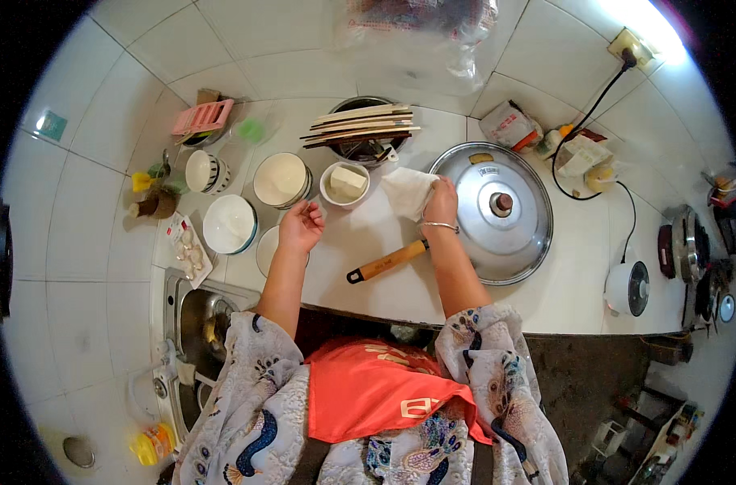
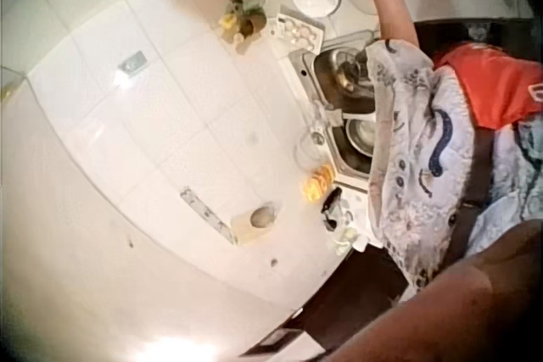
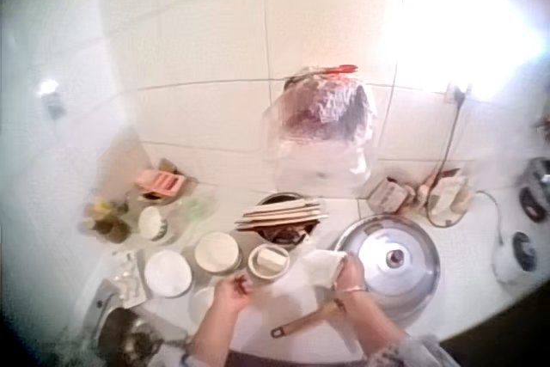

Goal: The person stirs food in a wok on a portable gas stove, then wipes the kitchen counter with a cloth. They wash utensils in the sink, wipe the sink area, and replace a light bulb. Finally, they pour water from a pot into the wok and continue stirring.

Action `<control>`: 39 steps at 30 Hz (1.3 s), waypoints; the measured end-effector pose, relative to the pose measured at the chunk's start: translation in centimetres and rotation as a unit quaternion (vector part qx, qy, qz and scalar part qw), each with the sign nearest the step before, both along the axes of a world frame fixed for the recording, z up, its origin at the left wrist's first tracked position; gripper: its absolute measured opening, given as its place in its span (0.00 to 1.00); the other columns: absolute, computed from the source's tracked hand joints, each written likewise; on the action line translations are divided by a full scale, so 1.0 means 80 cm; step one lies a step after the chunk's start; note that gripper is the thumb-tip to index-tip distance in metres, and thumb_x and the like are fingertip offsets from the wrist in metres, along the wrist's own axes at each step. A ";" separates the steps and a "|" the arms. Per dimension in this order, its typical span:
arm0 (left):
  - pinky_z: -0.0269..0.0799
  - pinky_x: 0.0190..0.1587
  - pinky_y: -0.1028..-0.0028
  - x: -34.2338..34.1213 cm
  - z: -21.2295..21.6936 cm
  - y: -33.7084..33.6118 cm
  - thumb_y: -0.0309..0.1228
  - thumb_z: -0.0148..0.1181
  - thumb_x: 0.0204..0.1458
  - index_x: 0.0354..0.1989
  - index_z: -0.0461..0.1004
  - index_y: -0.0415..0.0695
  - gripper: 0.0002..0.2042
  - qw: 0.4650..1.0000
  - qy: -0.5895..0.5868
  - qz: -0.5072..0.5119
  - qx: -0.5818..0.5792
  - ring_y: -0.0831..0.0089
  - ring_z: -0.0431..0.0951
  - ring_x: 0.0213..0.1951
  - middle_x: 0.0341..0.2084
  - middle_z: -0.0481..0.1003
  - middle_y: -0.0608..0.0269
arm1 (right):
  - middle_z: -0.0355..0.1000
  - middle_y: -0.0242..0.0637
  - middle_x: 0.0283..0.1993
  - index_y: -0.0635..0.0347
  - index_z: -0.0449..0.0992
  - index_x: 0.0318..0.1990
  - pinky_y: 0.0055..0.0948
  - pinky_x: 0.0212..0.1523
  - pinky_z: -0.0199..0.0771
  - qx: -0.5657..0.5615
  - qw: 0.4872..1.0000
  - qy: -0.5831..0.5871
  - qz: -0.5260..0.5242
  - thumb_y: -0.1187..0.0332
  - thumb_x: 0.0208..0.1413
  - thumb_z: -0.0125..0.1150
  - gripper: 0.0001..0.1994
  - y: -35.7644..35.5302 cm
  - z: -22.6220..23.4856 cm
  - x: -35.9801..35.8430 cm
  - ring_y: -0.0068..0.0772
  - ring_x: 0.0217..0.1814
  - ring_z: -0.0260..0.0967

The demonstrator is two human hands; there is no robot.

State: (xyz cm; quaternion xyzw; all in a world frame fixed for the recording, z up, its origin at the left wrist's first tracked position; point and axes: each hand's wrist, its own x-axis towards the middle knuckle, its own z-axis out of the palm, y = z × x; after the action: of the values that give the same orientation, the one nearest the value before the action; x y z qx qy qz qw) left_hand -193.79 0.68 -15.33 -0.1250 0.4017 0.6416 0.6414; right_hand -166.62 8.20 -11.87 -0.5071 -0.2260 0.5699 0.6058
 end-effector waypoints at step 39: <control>0.72 0.25 0.76 -0.017 0.031 0.192 0.29 0.49 0.56 0.50 0.62 0.35 0.15 0.983 0.173 -0.064 0.013 0.64 0.76 0.32 0.35 0.68 0.55 | 0.69 0.40 0.32 0.61 0.68 0.38 0.37 0.32 0.74 0.197 0.831 -0.479 0.201 0.73 0.56 0.48 0.05 0.283 -0.335 -0.051 0.36 0.31 0.69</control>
State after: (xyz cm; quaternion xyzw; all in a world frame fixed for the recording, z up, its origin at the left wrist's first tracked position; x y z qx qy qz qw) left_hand -195.15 16.01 -12.82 0.0228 0.5053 0.6162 0.6037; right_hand -170.68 30.85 -38.71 -0.5296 -0.6928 0.3081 0.3804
